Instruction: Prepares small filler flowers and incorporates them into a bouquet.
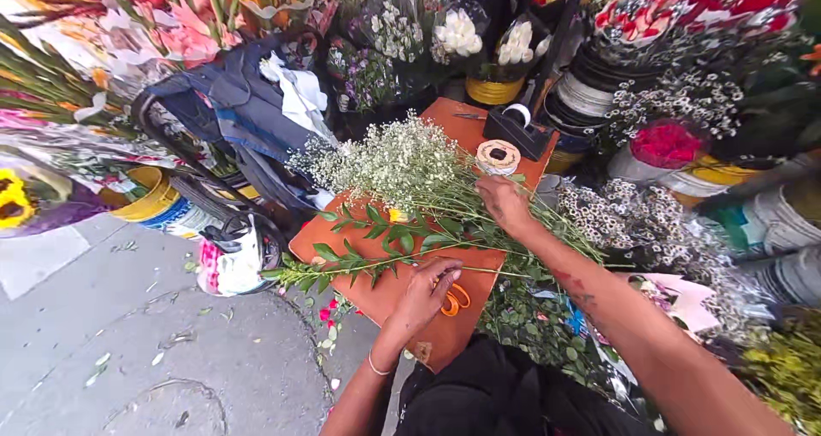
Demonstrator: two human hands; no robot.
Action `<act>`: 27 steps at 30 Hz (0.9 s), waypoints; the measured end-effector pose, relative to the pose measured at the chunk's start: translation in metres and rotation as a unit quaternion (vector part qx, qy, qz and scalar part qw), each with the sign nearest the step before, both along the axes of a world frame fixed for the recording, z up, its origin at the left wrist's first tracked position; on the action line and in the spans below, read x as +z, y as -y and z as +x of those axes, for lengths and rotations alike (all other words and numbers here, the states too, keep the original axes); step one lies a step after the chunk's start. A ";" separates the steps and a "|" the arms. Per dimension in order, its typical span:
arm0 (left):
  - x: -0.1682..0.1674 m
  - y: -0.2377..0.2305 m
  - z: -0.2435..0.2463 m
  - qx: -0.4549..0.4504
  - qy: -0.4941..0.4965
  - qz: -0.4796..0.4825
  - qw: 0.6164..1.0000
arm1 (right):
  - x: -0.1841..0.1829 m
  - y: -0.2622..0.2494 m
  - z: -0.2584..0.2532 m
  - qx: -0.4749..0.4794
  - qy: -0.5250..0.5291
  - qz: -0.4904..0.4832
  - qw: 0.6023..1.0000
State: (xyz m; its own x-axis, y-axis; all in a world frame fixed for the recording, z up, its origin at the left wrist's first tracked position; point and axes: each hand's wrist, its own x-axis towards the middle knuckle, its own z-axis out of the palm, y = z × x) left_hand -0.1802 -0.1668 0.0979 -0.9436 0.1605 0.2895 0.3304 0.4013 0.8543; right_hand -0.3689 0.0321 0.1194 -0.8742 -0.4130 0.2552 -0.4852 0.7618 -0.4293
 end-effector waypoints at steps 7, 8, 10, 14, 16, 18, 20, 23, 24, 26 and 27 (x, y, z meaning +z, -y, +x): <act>-0.012 -0.003 0.003 -0.012 0.029 0.018 0.999 | 0.027 -0.015 0.000 0.090 0.184 0.025 0.978; -0.011 -0.003 0.002 -0.018 0.029 0.017 0.999 | 0.037 -0.012 0.006 0.125 0.190 0.065 0.972; -0.010 -0.005 -0.001 -0.029 0.027 0.017 0.999 | 0.055 -0.005 0.016 0.138 0.136 0.075 0.978; -0.007 -0.010 -0.002 -0.038 0.024 0.011 0.999 | 0.032 0.010 -0.003 0.048 0.113 0.142 0.982; -0.002 -0.013 -0.002 -0.046 0.018 0.017 0.999 | 0.009 0.015 -0.014 0.029 0.138 0.193 0.971; -0.002 -0.012 0.001 -0.053 0.004 0.022 0.998 | 0.001 0.011 -0.012 0.031 0.112 0.149 0.982; -0.008 -0.007 0.006 -0.051 0.006 0.021 0.998 | 0.009 0.003 -0.002 0.004 0.030 0.007 1.000; -0.021 0.002 0.011 -0.038 0.024 0.023 0.999 | 0.029 -0.010 0.010 -0.050 -0.003 -0.193 0.980; -0.023 0.004 0.011 -0.033 0.033 0.026 0.999 | 0.031 -0.013 0.011 -0.049 0.004 -0.225 0.973; -0.021 0.003 0.008 -0.028 0.054 0.040 0.997 | 0.027 -0.019 0.011 -0.016 0.055 -0.216 0.975; -0.016 0.001 0.007 -0.030 0.065 0.052 0.996 | 0.023 -0.021 0.009 0.011 0.103 -0.186 0.977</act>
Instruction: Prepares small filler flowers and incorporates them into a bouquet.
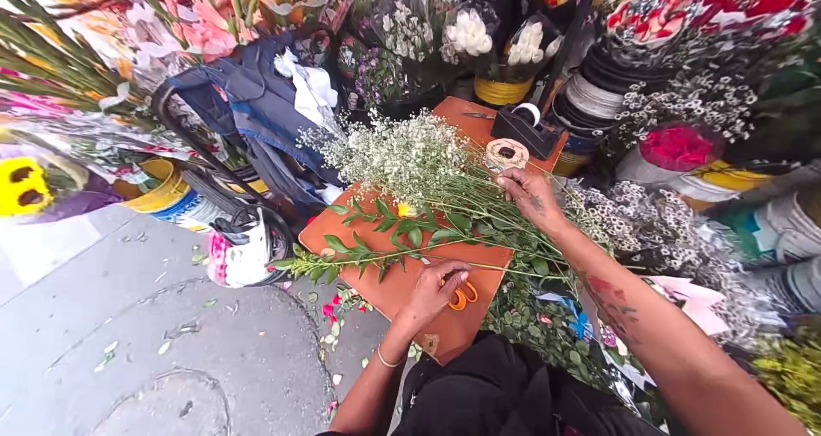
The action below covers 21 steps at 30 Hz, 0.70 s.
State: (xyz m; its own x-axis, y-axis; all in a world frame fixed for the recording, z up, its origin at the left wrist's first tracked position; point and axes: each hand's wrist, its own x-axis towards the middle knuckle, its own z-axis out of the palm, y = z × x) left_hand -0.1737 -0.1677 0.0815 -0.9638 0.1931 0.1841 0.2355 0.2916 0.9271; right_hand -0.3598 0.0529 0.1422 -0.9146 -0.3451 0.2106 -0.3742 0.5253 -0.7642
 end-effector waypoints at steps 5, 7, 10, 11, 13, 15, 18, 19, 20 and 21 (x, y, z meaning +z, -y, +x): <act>0.014 -0.017 -0.015 0.029 -0.037 -0.018 0.999 | 0.002 0.015 0.003 0.116 0.087 0.067 0.987; 0.019 -0.023 -0.025 0.099 -0.115 -0.113 0.982 | 0.022 0.024 0.017 0.078 0.020 0.025 0.996; 0.026 -0.024 -0.061 0.158 -0.218 -0.217 0.938 | 0.044 0.028 0.027 0.030 -0.003 0.012 0.999; 0.026 -0.020 -0.075 0.159 -0.223 -0.246 0.930 | 0.045 0.026 0.028 0.017 -0.004 0.010 1.000; 0.019 -0.010 -0.105 0.143 -0.166 -0.314 0.924 | 0.049 0.021 0.029 -0.017 -0.026 -0.013 0.999; 0.006 -0.001 -0.124 0.118 -0.037 -0.370 0.921 | 0.054 0.016 0.033 -0.018 -0.043 0.003 0.999; -0.021 0.006 -0.129 0.069 0.060 -0.405 0.910 | 0.061 0.004 0.039 0.065 0.006 0.049 0.997; -0.028 0.009 -0.129 0.067 0.052 -0.409 0.909 | 0.064 -0.001 0.040 0.061 -0.010 -0.013 0.998; -0.030 0.010 -0.131 0.070 0.042 -0.409 0.909 | 0.072 -0.006 0.038 0.050 -0.030 -0.081 0.995; -0.032 0.009 -0.133 0.073 0.037 -0.405 0.911 | 0.081 -0.011 0.038 0.045 -0.041 -0.111 0.992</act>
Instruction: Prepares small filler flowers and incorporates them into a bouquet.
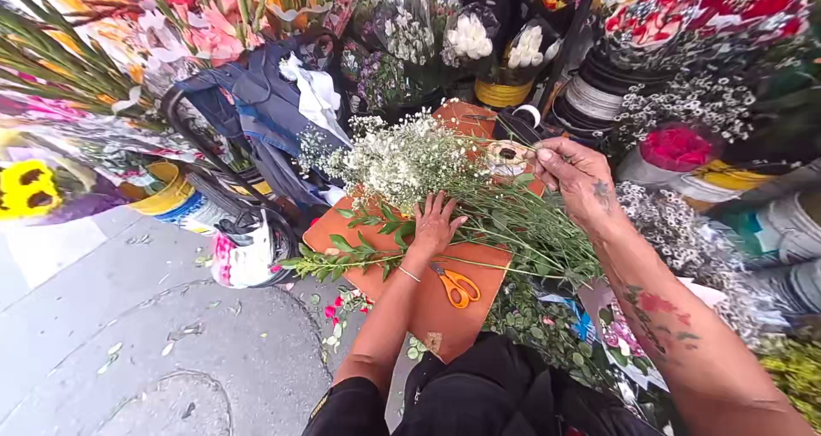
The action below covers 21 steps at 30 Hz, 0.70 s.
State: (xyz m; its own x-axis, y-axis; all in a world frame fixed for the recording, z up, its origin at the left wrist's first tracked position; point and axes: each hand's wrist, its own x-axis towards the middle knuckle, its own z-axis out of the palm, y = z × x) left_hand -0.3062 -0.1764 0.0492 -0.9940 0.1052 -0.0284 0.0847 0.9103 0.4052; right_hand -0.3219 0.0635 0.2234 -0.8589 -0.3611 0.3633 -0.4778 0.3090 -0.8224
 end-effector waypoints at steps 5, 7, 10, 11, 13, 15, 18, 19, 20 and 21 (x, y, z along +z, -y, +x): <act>0.006 0.001 -0.001 -0.001 0.026 -0.005 1.000 | 0.037 -0.001 0.016 -0.031 -0.081 0.011 0.996; 0.021 -0.009 0.010 0.006 0.021 -0.002 1.000 | 0.044 0.000 0.021 -0.033 -0.097 0.109 0.989; 0.048 -0.025 0.020 0.004 -0.301 0.014 0.954 | 0.057 0.004 0.020 -0.057 -0.116 0.113 0.985; 0.053 -0.031 0.014 -0.021 -0.427 0.032 0.903 | 0.059 0.005 0.021 -0.043 -0.123 0.133 0.983; 0.064 -0.037 -0.010 -0.097 -0.523 0.037 0.846 | 0.055 0.008 0.023 -0.010 -0.149 0.175 0.973; 0.067 -0.034 -0.043 -0.115 -0.449 -0.017 0.886 | 0.058 0.009 0.033 -0.007 -0.179 0.208 0.962; 0.046 -0.015 -0.081 -0.061 -0.203 -0.066 0.975 | 0.079 -0.013 0.054 -0.039 -0.204 0.283 0.937; 0.036 -0.010 -0.085 -0.045 -0.111 -0.070 0.990 | 0.089 -0.025 0.060 -0.055 -0.211 0.296 0.930; 0.028 -0.006 -0.087 -0.036 -0.038 -0.067 0.996 | 0.098 -0.039 0.066 -0.069 -0.221 0.298 0.926; 0.024 -0.006 -0.085 -0.025 0.009 -0.055 0.998 | 0.104 -0.053 0.069 -0.085 -0.235 0.287 0.925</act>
State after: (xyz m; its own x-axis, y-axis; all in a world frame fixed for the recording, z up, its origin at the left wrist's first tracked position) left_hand -0.3911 -0.1708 0.0733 -0.9869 0.1494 -0.0613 0.1240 0.9442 0.3052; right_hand -0.2530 0.1164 0.3277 -0.7176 -0.4838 0.5010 -0.6445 0.7340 -0.2143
